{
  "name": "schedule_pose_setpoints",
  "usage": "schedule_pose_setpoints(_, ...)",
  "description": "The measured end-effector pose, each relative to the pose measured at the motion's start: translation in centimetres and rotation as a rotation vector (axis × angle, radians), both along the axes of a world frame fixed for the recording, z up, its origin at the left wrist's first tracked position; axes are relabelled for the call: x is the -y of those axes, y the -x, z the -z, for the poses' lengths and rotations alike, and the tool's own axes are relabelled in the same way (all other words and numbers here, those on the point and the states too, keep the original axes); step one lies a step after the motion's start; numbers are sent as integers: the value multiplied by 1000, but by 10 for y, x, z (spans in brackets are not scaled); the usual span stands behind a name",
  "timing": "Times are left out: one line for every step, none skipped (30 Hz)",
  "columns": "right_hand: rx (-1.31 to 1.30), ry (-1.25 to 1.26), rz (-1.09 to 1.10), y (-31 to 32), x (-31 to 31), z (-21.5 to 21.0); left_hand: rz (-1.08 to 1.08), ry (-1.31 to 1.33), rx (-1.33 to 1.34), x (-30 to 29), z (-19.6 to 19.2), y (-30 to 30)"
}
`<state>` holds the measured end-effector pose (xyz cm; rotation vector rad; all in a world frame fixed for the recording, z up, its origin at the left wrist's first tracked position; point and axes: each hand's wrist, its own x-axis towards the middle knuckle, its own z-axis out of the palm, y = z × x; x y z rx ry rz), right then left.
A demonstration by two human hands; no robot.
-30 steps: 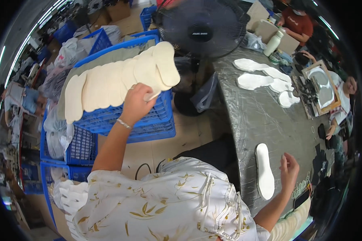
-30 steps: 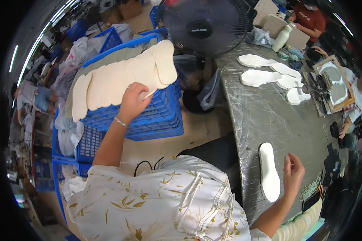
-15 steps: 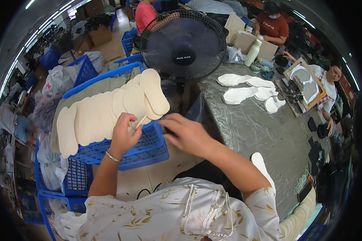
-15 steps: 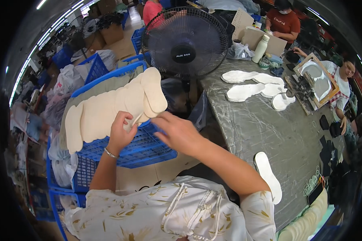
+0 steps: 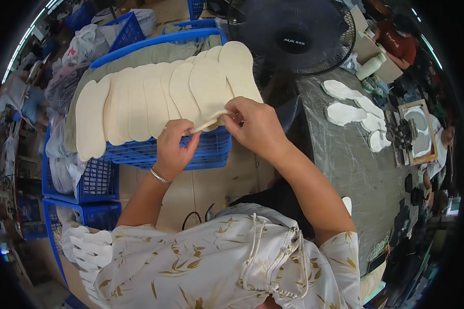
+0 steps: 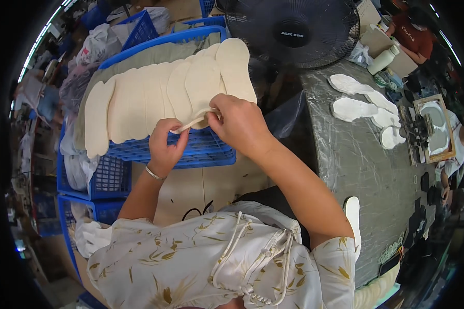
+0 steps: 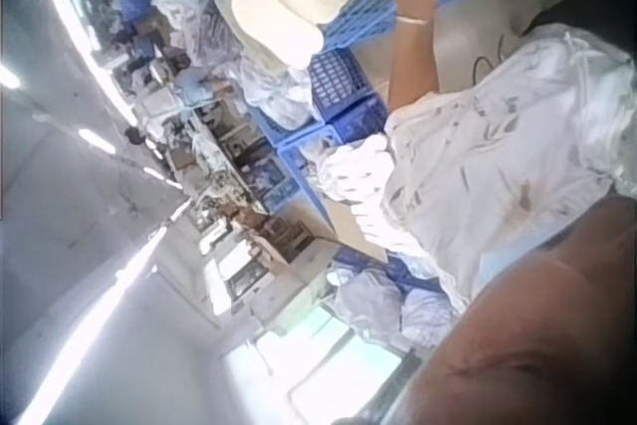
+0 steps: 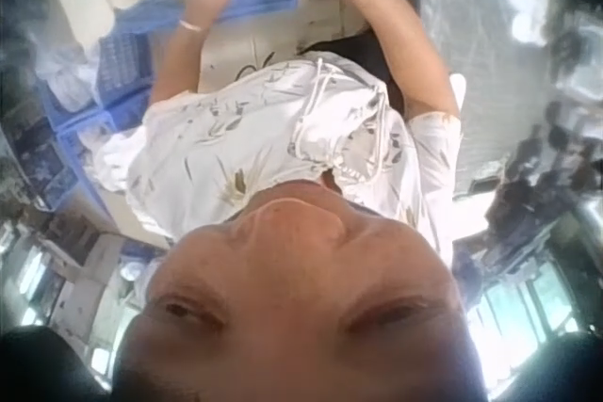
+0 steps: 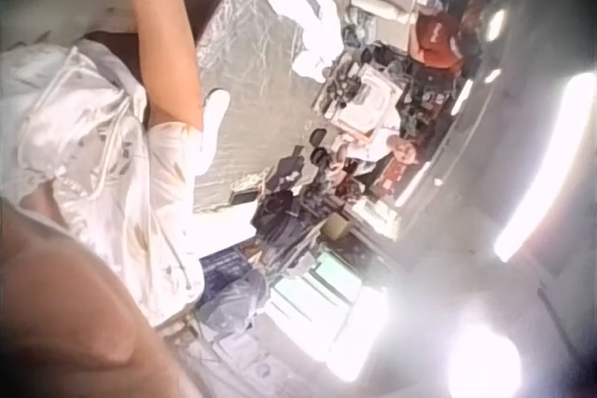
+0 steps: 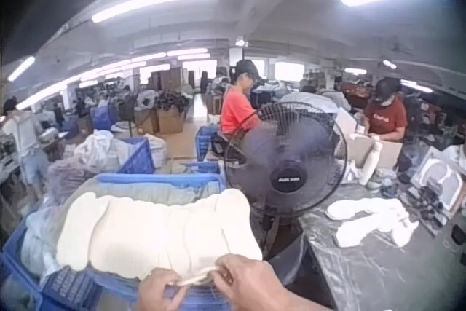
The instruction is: Checking and stacking shoe insoles at a workbench.
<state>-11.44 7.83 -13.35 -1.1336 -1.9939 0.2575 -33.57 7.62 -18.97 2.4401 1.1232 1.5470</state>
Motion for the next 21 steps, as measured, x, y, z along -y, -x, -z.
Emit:
schedule_pose_setpoints(-54,73,1,1,0,-3,6,-26,12,-2,5,3)
schedule_pose_setpoints(-109,144,4,2,-2,-6,13,-54,24,-4,9,6)
schedule_pose_setpoints(-89,187,-11,2,-5,-9,14,-51,27,-5,9,9)
schedule_pose_setpoints(-86,193,-5,1,-6,-11,41,-41,-9,-4,8,10)
schedule_pose_setpoints(-104,241,35,1,-8,-12,68,-33,-46,-3,7,12)
schedule_pose_setpoints(-122,288,75,1,-12,-13,73,-29,-43,-3,5,12)
schedule_pose_setpoints(-184,279,147,-3,-19,-12,118,-46,-76,-3,3,12)
schedule_pose_setpoints(-247,265,213,-9,-30,-12,159,-67,-111,-3,2,11)
schedule_pose_setpoints(-419,304,228,-16,-42,-14,164,-71,-110,-1,5,12)
schedule_pose_setpoints(-454,257,278,-22,-56,-17,146,-7,-128,1,8,13)
schedule_pose_setpoints(-537,241,284,-23,-67,-24,130,60,-144,3,12,14)
schedule_pose_setpoints(-621,224,289,-23,-78,-34,136,54,-144,2,11,14)
schedule_pose_setpoints(-640,167,306,-28,-90,-41,149,63,-178,0,7,12)
schedule_pose_setpoints(-662,116,312,-27,-103,-50,150,75,-216,-2,3,13)
schedule_pose_setpoints(-699,84,317,-26,-111,-59,154,66,-218,-4,-1,14)
schedule_pose_setpoints(-689,14,349,-25,-118,-74,169,87,-253,-6,-7,14)
schedule_pose_setpoints(-686,-62,347,-30,-128,-85,193,107,-288,-9,-12,13)
schedule_pose_setpoints(-680,-141,347,-37,-136,-95,208,92,-288,-11,-17,10)
schedule_pose_setpoints(-619,-156,343,-36,-134,-111,233,179,-205,-11,-19,10)
schedule_pose_setpoints(-640,-210,300,-40,-135,-125,258,266,-118,-10,-22,8)
schedule_pose_setpoints(-700,-247,211,-46,-131,-135,270,260,-116,-11,-27,7)
